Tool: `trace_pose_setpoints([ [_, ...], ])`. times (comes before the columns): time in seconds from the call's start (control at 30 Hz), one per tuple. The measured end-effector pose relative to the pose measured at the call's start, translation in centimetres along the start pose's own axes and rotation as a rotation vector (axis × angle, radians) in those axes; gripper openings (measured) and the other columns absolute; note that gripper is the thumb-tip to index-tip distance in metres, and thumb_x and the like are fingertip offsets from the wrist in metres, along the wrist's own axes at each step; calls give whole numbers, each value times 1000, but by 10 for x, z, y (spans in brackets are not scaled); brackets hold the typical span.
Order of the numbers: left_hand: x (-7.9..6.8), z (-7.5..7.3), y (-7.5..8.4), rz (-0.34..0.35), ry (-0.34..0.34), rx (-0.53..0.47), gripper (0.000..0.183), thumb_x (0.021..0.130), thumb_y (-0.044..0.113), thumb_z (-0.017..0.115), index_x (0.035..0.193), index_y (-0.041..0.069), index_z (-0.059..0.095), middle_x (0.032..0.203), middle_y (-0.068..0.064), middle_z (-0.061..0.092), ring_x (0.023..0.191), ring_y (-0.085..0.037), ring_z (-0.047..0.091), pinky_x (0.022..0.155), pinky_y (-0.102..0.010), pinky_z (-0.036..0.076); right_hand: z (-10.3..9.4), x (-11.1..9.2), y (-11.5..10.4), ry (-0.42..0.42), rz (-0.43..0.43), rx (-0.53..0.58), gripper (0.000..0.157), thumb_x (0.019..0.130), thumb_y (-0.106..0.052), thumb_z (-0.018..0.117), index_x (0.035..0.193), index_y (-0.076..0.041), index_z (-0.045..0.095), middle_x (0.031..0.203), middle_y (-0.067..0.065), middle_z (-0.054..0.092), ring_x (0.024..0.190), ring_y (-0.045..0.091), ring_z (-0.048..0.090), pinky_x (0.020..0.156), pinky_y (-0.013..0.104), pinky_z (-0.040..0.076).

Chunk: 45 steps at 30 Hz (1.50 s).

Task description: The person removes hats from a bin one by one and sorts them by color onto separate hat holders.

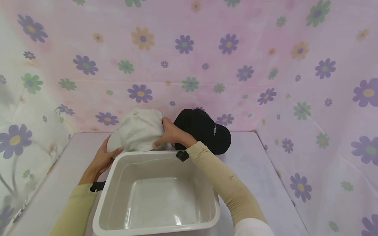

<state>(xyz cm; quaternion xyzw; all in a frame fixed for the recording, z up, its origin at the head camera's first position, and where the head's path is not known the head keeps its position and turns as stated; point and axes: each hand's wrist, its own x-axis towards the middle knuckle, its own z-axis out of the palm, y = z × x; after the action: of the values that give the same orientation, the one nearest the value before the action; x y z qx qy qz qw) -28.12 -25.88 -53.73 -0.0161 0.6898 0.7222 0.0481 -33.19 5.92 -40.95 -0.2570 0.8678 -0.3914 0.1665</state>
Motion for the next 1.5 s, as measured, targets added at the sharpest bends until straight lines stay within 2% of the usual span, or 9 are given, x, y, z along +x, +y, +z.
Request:
trace_pose_setpoints([
  [0.13, 4, -2, -2, 19, 18, 71, 103, 92, 8, 76, 165, 29, 6, 156, -21, 19, 128, -34, 37, 75, -29, 60, 2, -1, -3, -14, -53, -84, 100, 71, -18, 95, 143, 1, 28, 139, 17, 43, 125, 29, 48, 111, 42, 42],
  [0.27, 6, -4, -7, 25, 31, 87, 108, 88, 5, 79, 165, 30, 7, 156, -21, 20, 129, -37, 36, 73, -31, 60, 7, 0, -4, -18, -106, -138, 102, 70, -16, 95, 144, 2, 26, 143, 20, 42, 128, 30, 48, 110, 41, 42],
  [0.5, 7, -4, -9, 22, 2, 87, 104, 90, 8, 78, 164, 30, 9, 155, -20, 22, 127, -34, 40, 75, -33, 60, 8, -2, -2, 5, -86, -122, 98, 70, -14, 93, 143, 1, 29, 141, 19, 44, 125, 31, 50, 107, 43, 45],
  [0.63, 6, -7, -7, -5, -9, 45, 92, 97, 12, 70, 165, 24, 9, 153, -19, 25, 112, -20, 54, 74, -32, 60, 5, -3, 3, 4, -73, -4, 90, 74, -13, 91, 141, -2, 33, 138, 16, 46, 122, 27, 52, 106, 41, 47],
  [0.77, 6, -8, -6, -22, -4, -40, 81, 102, 17, 64, 165, 19, 12, 145, -15, 33, 97, -7, 65, 75, -31, 61, 1, -5, 7, -19, -87, 203, 85, 79, -6, 87, 145, -5, 34, 141, 14, 50, 123, 27, 55, 104, 40, 50],
  [0.87, 6, -6, -7, -27, 9, -60, 81, 103, 19, 63, 165, 17, 11, 142, -14, 35, 94, -4, 66, 75, -29, 60, 0, -4, 10, -48, -95, 350, 80, 82, 1, 82, 148, -5, 37, 140, 15, 55, 122, 27, 59, 102, 40, 52],
  [0.97, 6, -4, -8, -38, 16, -66, 82, 103, 19, 62, 165, 17, 8, 146, -16, 32, 94, -4, 65, 75, -28, 60, 0, -2, 13, -53, -106, 406, 75, 83, 4, 80, 146, -4, 41, 135, 17, 59, 118, 27, 62, 100, 39, 54],
  [1.23, 3, -2, -7, -41, 18, -5, 85, 102, 18, 64, 165, 19, 8, 152, -24, 26, 93, -8, 64, 74, -27, 60, 3, -5, 14, -6, -110, 248, 83, 77, -3, 88, 145, -5, 41, 137, 13, 59, 119, 26, 60, 102, 39, 52],
  [1.5, 1, -5, -7, -48, -2, 63, 88, 100, 20, 67, 165, 20, 8, 151, -28, 27, 88, -7, 66, 71, -29, 61, 7, -8, 9, 27, -96, 174, 91, 74, -3, 91, 147, -7, 37, 139, 12, 54, 123, 27, 57, 105, 40, 50],
])
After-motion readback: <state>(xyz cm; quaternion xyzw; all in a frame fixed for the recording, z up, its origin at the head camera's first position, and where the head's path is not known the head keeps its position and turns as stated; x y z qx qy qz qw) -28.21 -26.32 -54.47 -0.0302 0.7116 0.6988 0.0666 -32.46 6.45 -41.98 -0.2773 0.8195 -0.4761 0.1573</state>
